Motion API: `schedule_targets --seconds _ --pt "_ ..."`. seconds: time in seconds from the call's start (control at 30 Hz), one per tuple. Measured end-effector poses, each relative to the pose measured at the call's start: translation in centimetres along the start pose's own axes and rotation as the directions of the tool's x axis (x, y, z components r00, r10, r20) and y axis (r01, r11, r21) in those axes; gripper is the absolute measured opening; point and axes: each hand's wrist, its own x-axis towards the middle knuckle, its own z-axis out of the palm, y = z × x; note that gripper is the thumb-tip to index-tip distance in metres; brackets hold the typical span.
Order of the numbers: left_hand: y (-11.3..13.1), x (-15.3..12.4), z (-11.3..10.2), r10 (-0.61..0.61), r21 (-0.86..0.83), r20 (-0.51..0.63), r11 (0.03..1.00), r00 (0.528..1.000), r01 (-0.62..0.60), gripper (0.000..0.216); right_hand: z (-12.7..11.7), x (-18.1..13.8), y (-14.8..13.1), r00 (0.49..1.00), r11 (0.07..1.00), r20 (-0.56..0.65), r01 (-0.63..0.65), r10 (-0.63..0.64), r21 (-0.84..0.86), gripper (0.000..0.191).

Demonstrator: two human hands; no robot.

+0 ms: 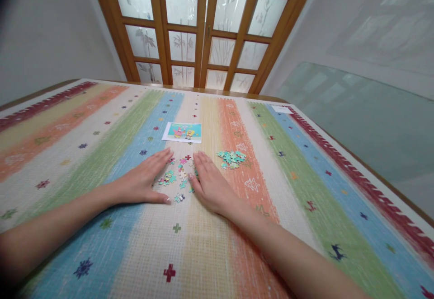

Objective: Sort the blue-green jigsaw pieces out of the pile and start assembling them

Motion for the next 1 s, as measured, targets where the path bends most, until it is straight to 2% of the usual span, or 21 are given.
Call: schedule_targets --seconds 0.1,0.2,0.27,0.33,0.47,0.57,0.73,0.83,0.93,1.0 --pt "1.1 -0.1 1.1 -0.006 0.042 0.014 0.999 1.000 0.006 0.135 0.4 0.6 -1.0 1.000 0.995 0.029 0.009 -0.012 0.103 0.064" --pt "1.9 0.1 2.0 -0.028 0.059 -0.032 0.998 0.999 0.030 0.136 0.6 1.0 -1.9 0.998 0.956 0.030 0.049 -0.061 0.289 0.062" --pt "2.3 0.4 2.4 -0.041 0.062 -0.069 0.997 0.997 0.046 0.134 0.6 1.2 -2.0 0.998 0.897 -0.011 0.060 -0.061 0.437 0.061" --pt "2.4 0.7 2.4 -0.043 0.067 -0.094 0.997 0.995 0.049 0.133 0.6 1.3 -1.4 0.994 0.850 -0.107 0.052 0.006 0.525 0.059" --pt "2.7 2.0 2.0 0.018 0.110 -0.103 0.994 0.995 -0.006 0.126 0.5 1.0 0.7 0.952 0.879 -0.273 0.008 0.139 0.477 0.058" --pt "3.3 3.4 1.5 0.068 0.154 -0.075 0.986 0.995 -0.056 0.113 0.4 0.8 2.0 0.946 0.904 -0.296 0.009 0.131 0.426 0.062" --pt "3.9 5.0 1.6 0.048 0.148 -0.061 0.988 0.997 -0.039 0.109 0.9 2.0 2.9 0.941 0.879 -0.295 -0.003 0.163 0.477 0.071" --pt "3.7 5.1 1.9 0.061 0.109 -0.124 0.993 0.990 -0.048 0.111 1.7 3.1 2.7 0.947 0.797 -0.268 0.024 0.175 0.604 0.076" --pt "3.5 5.0 1.9 0.058 0.077 -0.171 0.996 0.984 -0.045 0.114 2.2 3.8 2.0 0.964 0.621 -0.223 0.086 0.146 0.779 0.076" --pt "3.5 5.0 1.8 0.034 0.075 -0.166 0.997 0.985 -0.022 0.117 2.0 3.8 1.6 0.952 0.548 -0.243 0.105 0.186 0.830 0.071"
